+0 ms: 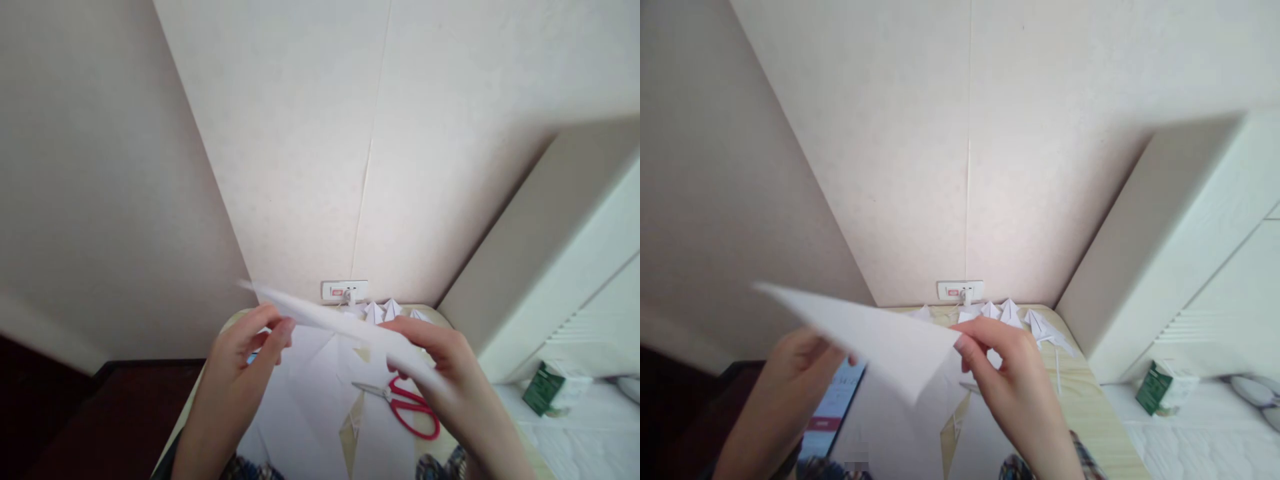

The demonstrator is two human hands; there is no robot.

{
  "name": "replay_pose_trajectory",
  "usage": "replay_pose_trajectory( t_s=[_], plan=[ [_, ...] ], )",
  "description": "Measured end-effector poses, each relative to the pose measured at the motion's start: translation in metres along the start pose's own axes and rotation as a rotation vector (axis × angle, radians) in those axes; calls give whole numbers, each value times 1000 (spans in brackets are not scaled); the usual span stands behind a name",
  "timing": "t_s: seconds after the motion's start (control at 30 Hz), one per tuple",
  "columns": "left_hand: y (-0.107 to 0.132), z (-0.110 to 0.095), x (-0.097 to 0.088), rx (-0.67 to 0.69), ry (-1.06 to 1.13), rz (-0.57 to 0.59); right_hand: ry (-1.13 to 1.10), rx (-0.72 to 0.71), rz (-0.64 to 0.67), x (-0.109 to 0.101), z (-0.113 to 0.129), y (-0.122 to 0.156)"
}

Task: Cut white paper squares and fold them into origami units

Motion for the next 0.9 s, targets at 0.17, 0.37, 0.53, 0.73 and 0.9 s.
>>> replay_pose_trajectory(
  t_s=[0.17, 0.37, 0.53, 0.73, 0.9],
  plan=[
    [0, 2, 6, 165, -45, 35, 79, -18, 25, 2, 0, 1],
    [5, 12, 14, 5, 101, 161, 21, -66, -30, 0, -1, 2],
    [8, 12, 22, -73, 166, 251, -52, -15, -74, 0, -2, 1],
    [10, 4, 25, -175, 277, 211, -168, -12, -184, 2, -3, 9],
    [14, 3, 24, -244, 260, 167, -144, -84, -202, 4, -7, 19]
  ],
)
Point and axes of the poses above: each hand's wrist, its own y-axis away from the middle knuckle, its own x-axis out of the palm, z = x × y, the point moved 5 cm from there along -y, towards the middle knuckle, and after that the axes turned 4 degrees about y, right-handed, at the moved point
